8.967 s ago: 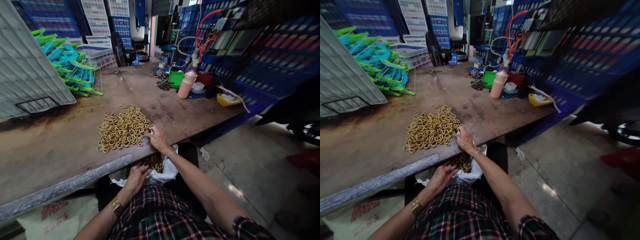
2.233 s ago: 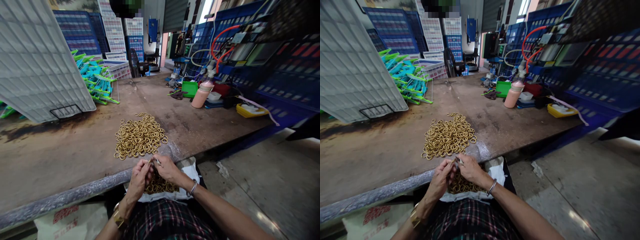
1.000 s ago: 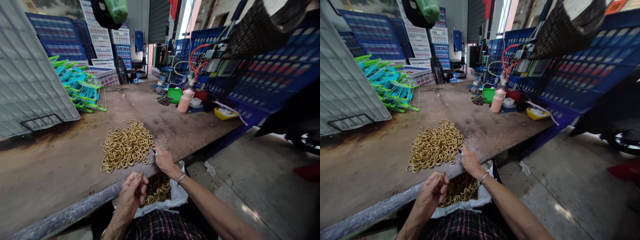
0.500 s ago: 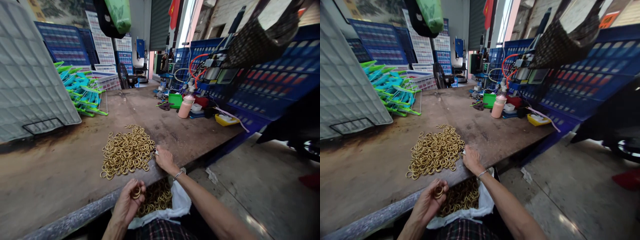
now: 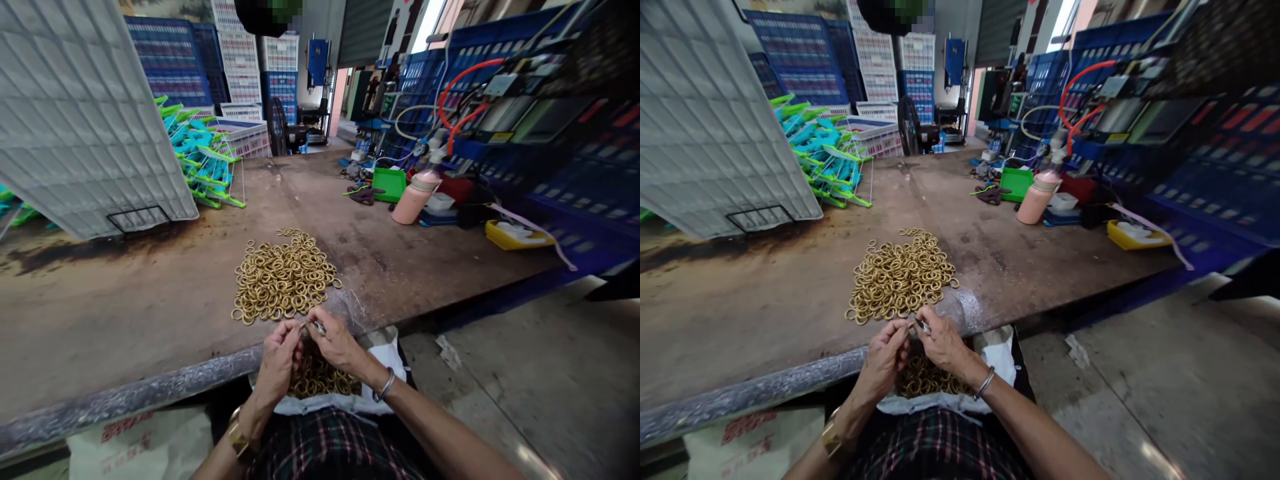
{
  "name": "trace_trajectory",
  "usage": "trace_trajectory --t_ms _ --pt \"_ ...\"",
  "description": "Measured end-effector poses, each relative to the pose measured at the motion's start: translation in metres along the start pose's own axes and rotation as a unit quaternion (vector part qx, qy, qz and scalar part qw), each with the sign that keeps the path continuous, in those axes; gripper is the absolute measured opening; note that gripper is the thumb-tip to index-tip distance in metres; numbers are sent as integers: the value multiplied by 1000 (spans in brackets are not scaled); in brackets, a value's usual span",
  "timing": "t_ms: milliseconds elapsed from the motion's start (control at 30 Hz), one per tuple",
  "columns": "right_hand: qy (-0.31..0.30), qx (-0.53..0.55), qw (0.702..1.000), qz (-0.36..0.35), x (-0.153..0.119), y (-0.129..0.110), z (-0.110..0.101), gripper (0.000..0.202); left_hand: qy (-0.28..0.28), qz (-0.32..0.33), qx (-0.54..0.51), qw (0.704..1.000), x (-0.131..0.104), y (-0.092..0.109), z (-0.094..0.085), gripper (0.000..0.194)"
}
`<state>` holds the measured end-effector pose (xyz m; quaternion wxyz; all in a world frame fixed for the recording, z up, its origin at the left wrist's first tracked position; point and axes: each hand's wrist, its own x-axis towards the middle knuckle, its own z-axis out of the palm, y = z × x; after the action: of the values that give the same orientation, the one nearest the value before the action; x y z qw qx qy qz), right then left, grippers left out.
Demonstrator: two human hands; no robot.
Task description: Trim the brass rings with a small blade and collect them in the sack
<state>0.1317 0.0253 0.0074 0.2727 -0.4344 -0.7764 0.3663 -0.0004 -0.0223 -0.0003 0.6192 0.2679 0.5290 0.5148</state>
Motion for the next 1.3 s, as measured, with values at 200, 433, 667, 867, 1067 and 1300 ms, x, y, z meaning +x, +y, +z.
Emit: trace_trajectory --t_ms 200,433,667,867,1067,1300 --pt "-23 70 996 58 3 -11 -3 15 -1 -3 46 999 -2 -2 -1 35" --pt "-11 79 994 72 5 -13 0 14 -45 -1 42 998 -4 -3 -2 34" --pt "3 3 999 49 5 -1 2 16 -44 9 32 998 -3 -4 -3 32" --pt "-86 -211 974 -12 -2 1 1 22 -32 30 64 997 -4 1 0 33" --pt "-120 -273 954 6 -1 -6 2 25 -20 52 91 994 -6 5 2 34" --pt "-116 -330 930 110 7 3 -7 34 -41 47 62 996 -20 5 9 36"
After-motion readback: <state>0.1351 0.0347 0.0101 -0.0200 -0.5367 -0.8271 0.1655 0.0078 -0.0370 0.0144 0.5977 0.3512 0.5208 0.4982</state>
